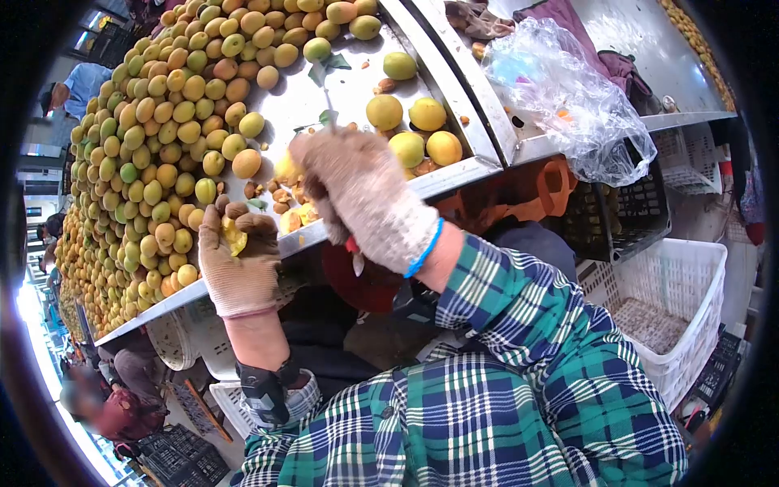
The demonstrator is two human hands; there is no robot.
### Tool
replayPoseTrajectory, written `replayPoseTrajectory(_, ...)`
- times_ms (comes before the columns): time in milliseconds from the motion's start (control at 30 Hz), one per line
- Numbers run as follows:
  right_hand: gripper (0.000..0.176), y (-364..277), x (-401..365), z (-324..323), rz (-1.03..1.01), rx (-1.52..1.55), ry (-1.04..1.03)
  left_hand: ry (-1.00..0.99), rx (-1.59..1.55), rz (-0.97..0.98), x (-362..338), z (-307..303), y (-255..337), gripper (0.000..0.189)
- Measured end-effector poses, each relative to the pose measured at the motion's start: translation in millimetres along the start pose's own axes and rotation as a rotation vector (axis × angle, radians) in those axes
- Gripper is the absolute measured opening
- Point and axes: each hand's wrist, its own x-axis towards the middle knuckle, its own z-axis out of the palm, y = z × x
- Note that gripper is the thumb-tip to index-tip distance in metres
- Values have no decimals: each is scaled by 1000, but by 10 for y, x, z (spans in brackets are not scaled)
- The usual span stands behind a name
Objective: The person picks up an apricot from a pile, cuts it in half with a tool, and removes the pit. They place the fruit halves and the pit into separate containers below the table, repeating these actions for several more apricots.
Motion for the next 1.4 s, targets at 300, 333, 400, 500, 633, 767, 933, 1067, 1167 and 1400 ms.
replayPoseTrajectory(300, 28, -76, 170, -205, -93, -416, 95, 37, -66, 26, 126, -184, 219, 25)
replayPoseTrajectory(333, 32, -47, 216, -159, -274, -694, 103, 37, -65, 24, 132, -191, 220, 25)
replayPoseTrajectory(400, 39, -128, 186, -150, -81, -996, 38, 66, -28, 89, 156, -210, 223, 24)
replayPoseTrajectory(500, 42, -119, 161, -100, -100, -1024, -8, 70, -42, 145, 121, -211, 314, 23)
replayPoseTrajectory(633, 29, -226, 129, -125, -209, -475, 78, 37, -7, 234, -9, -347, 752, 17)
replayPoseTrajectory(767, 27, -330, -1, -35, -178, -174, 107, 237, 158, 432, -282, -784, 1226, 18)
replayPoseTrajectory(933, 31, -253, -9, 16, -231, -157, 140, 616, 299, 404, -467, -2058, 1761, 11)
replayPoseTrajectory(1067, 26, -201, 25, 21, -267, -168, 148, 689, 80, 202, -312, -3130, 1831, 16)
replayPoseTrajectory(1167, 25, -175, 118, -26, -258, -168, 147, 497, 832, 422, -214, -3574, 1588, 37)
replayPoseTrajectory(1400, 32, -229, 96, -53, -239, -56, 185, 619, 79, 307, -13, -2806, 1551, 61)
